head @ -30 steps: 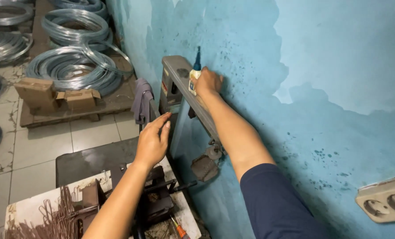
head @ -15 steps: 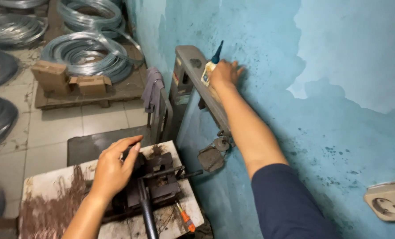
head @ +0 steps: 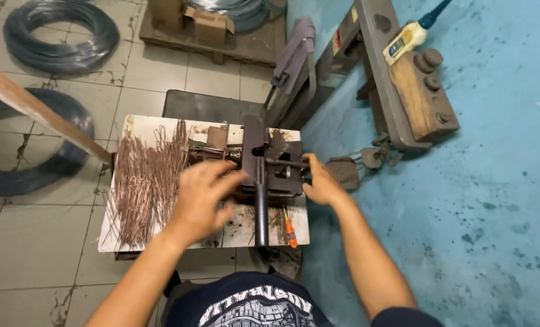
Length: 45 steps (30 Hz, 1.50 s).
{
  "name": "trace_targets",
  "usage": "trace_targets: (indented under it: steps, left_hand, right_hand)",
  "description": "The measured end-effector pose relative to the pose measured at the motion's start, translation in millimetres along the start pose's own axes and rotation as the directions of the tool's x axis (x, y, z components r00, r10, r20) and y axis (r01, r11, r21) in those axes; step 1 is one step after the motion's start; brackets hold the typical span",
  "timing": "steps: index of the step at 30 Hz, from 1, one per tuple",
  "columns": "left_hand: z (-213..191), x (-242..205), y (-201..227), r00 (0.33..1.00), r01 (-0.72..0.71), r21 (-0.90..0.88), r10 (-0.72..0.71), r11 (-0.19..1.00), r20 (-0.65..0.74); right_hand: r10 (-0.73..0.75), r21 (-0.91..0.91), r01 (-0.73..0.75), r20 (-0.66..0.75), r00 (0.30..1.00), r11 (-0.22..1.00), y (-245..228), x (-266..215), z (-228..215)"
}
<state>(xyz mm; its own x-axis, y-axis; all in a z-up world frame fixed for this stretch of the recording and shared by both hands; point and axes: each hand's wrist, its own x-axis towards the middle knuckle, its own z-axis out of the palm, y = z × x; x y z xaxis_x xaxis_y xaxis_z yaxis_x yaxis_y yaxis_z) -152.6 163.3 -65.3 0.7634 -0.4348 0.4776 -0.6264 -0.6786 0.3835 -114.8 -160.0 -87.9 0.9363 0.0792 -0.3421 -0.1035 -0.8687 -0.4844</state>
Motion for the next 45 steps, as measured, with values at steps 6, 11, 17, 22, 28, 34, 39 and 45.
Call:
trace_targets:
  steps: [6,11,17,22,28,34,39,45]
  left_hand:
    - [29.5,-4.5,24.1,0.934,-0.346,-0.046,0.349,0.937,0.076]
    - [25.9,5.9,16.8,0.911,-0.409,-0.006,0.408,0.912,-0.052]
    - [39.3,50.4,-2.5,0.924,-0.365,-0.062,0.354,0.929,-0.144]
    - [18.7,124.8,-15.7,0.950,-0.267,-0.216,0.220,0.939,-0.220]
    - [-2.0,171.9,-17.6,0.963,-0.128,-0.313,0.042,0.941,-0.268]
    - [27.4,191.0,-35.6,0.962,0.040,-0.304,-0.120,0.952,-0.247]
    - [28.8,190.3,-30.8,0.948,0.072,-0.341,-0.170,0.937,-0.267]
    - [37.5,217.3,-45.6,0.945,0.211,-0.341,-0.281,0.916,-0.170]
  right_hand:
    - [-0.078,0.168,0.117,-0.219,0.973,0.979,37.2,21.6,18.9]
    - [-0.076,0.144,0.103,-0.181,0.980,0.984,38.9,26.5,14.8]
    - [-0.004,0.173,0.030,-0.146,0.989,0.984,43.8,22.6,15.4]
    - [0.102,0.111,-0.084,-0.170,0.980,0.990,44.5,9.7,7.7]
    - [0.079,0.196,-0.037,-0.209,0.975,0.980,70.2,29.0,21.9]
    - [0.003,0.212,0.069,-0.322,0.947,0.975,72.6,24.0,25.9]
    - [0.065,0.209,0.005,-0.325,0.943,0.978,103.6,31.8,54.8]
    - [0.221,0.111,-0.199,-0.243,0.945,0.974,108.5,31.2,69.8]
